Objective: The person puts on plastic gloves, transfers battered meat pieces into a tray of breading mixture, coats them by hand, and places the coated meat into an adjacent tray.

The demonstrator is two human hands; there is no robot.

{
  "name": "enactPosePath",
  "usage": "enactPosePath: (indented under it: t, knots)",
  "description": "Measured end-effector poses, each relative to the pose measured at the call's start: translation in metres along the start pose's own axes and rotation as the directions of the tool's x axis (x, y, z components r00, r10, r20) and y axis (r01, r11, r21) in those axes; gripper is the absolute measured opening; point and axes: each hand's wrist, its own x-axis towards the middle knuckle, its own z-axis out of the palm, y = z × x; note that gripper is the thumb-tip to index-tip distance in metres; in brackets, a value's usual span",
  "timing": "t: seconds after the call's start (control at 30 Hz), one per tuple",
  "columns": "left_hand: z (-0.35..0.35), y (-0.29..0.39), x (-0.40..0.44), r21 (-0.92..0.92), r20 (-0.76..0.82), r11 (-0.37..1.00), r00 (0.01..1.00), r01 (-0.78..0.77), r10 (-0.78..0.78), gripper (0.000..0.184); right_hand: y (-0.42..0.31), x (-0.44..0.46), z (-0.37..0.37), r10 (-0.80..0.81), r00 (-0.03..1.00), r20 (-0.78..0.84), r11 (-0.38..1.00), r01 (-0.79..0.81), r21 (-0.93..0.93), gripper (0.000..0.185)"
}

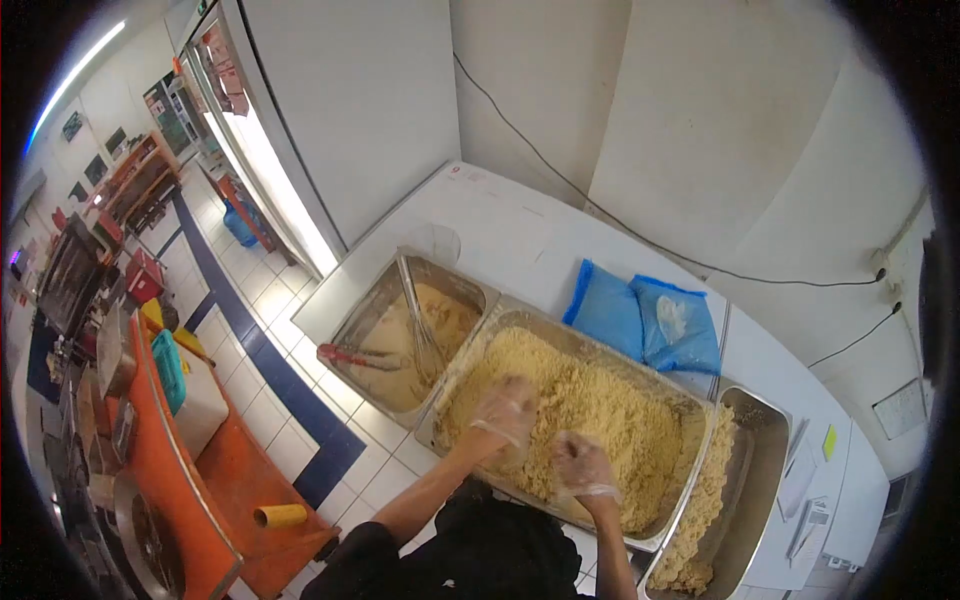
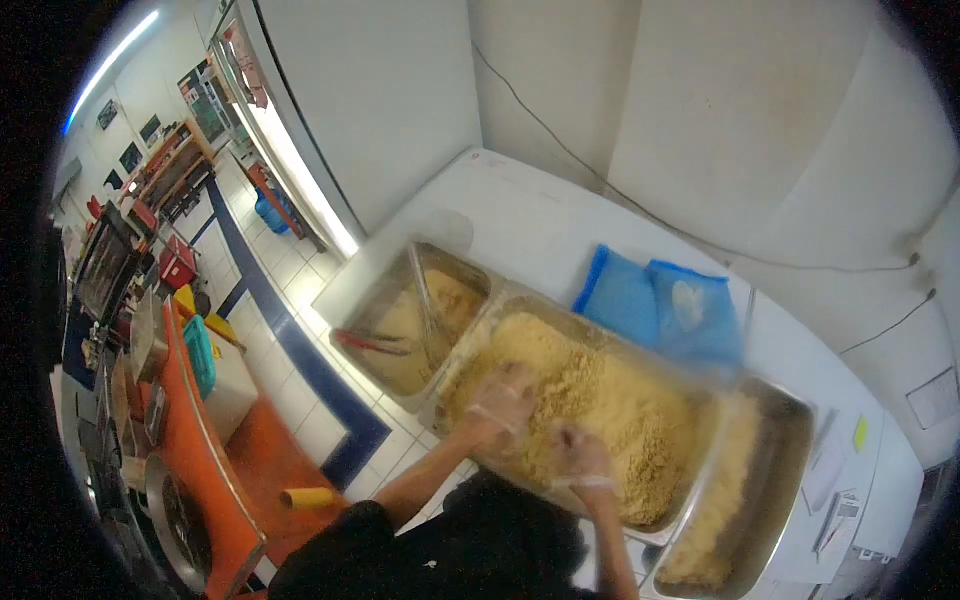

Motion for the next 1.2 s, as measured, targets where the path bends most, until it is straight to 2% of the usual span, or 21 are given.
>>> enactPosePath:
  t: [0.03, 0.07, 0.1, 0.17, 0.23, 0.3, 0.33, 0.37, 0.4, 0.47, 0.6, 0.7, 0.77, 0.83, 0.87, 0.9, 0.97, 1.03, 1.1, 1.13, 1.2]
  knots:
    - [-0.003, -0.008, 0.002, -0.004, -0.007, 1.0, 1.0, -0.011, 0.011, 0.048, 0.012, 0.002, 0.0, -0.132, 0.976, -0.174, 0.977, 0.098, -0.192, 0.023]
    - [-0.003, -0.013, 0.001, -0.035, 0.239, 0.987, 0.96, 0.159, -0.146, 0.049, 0.024, 0.001, -0.002, -0.121, 0.976, -0.181, 0.977, 0.084, -0.198, 0.023]
    - [0.001, -0.013, 0.001, -0.024, 0.48, 0.95, 0.837, 0.312, -0.263, 0.05, 0.036, -0.004, -0.007, -0.031, 0.956, -0.291, 0.93, -0.079, -0.359, 0.022]
    - [0.096, -0.029, 0.001, -0.163, 0.476, 0.952, 0.866, 0.26, -0.156, 0.056, 0.06, -0.023, -0.014, 0.1, 0.894, -0.437, 0.805, -0.331, -0.492, 0.02]
    - [0.119, -0.009, 0.0, -0.319, 0.481, 0.921, 0.876, 0.226, -0.048, 0.062, 0.093, -0.038, -0.016, 0.282, 0.927, -0.248, 0.562, -0.369, -0.74, 0.019]
    - [0.067, 0.008, 0.027, -0.069, 0.513, 0.989, 0.846, -0.129, 0.146, 0.074, 0.153, -0.051, 0.011, 0.42, 0.907, -0.043, 0.546, -0.29, -0.786, 0.023]
    - [0.06, 0.014, 0.034, 0.005, 0.527, 0.966, 0.822, -0.257, 0.215, 0.078, 0.173, -0.054, 0.028, 0.444, 0.889, -0.11, 0.638, -0.4, -0.657, 0.024]
    - [0.071, 0.014, 0.038, -0.327, 0.456, 0.934, 0.889, 0.14, 0.026, 0.075, 0.169, -0.045, 0.041, 0.467, 0.866, -0.177, 0.715, -0.488, -0.501, 0.025]
    - [0.076, 0.012, 0.046, -0.608, 0.458, 0.644, 0.868, 0.464, -0.194, 0.071, 0.15, -0.036, 0.043, 0.477, 0.858, -0.189, 0.707, -0.503, -0.497, 0.025]
    - [0.04, 0.009, 0.06, -0.616, 0.505, 0.645, 0.855, 0.452, -0.117, 0.07, 0.09, -0.016, 0.022, 0.599, 0.701, -0.388, 0.8, -0.502, 0.328, 0.042]
    - [0.058, -0.03, 0.093, -0.567, 0.499, 0.746, 0.866, 0.351, -0.028, 0.069, 0.081, 0.011, -0.014, 0.638, 0.693, -0.335, 0.756, -0.646, 0.103, 0.049]
    - [0.043, -0.012, 0.101, -0.365, 0.461, 0.884, 0.882, 0.293, -0.102, 0.071, 0.129, 0.029, -0.002, 0.563, 0.672, -0.481, 0.776, -0.631, 0.027, 0.046]
    - [0.125, 0.009, 0.085, -0.307, 0.37, 0.919, 0.921, 0.249, -0.126, 0.069, 0.13, 0.04, 0.005, 0.694, 0.658, -0.291, 0.703, -0.707, 0.078, 0.047]
    - [0.122, 0.036, 0.089, -0.284, 0.445, 0.916, 0.885, 0.283, -0.136, 0.064, 0.1, 0.05, 0.013, 0.775, 0.593, -0.218, 0.626, -0.767, 0.141, 0.05]
    - [0.091, 0.048, 0.088, -0.365, 0.418, 0.892, 0.903, 0.268, -0.1, 0.061, 0.119, 0.034, 0.029, 0.493, 0.796, -0.35, 0.856, -0.516, 0.034, 0.045]
    - [0.058, 0.061, 0.086, -0.443, 0.39, 0.861, 0.918, 0.249, -0.064, 0.058, 0.104, 0.034, 0.014, 0.437, 0.862, -0.258, 0.868, -0.479, -0.132, 0.042]
    - [0.041, 0.07, 0.072, -0.498, 0.054, 0.865, 0.998, 0.053, -0.03, 0.046, 0.067, 0.038, -0.022, 0.303, 0.951, -0.06, 0.855, -0.299, -0.423, 0.037]
    - [0.032, 0.056, 0.072, -0.438, -0.068, 0.899, 0.997, 0.013, -0.048, 0.037, 0.081, 0.025, -0.015, 0.243, 0.839, -0.487, 0.952, -0.302, -0.044, 0.037]
    - [0.021, 0.04, 0.074, -0.415, 0.397, 0.884, 0.917, 0.218, -0.04, 0.041, 0.131, 0.005, -0.009, 0.296, 0.843, -0.449, 0.917, -0.382, -0.112, 0.034]
    - [0.015, 0.038, 0.075, -0.414, 0.385, 0.883, 0.922, 0.22, -0.049, 0.041, 0.131, 0.009, -0.012, 0.324, 0.837, -0.44, 0.892, -0.425, -0.152, 0.034]
    - [0.008, 0.042, 0.059, -0.462, -0.11, 0.885, 0.994, -0.056, 0.006, 0.012, 0.093, 0.018, -0.02, 0.274, 0.81, -0.518, 0.905, -0.4, -0.146, 0.029]
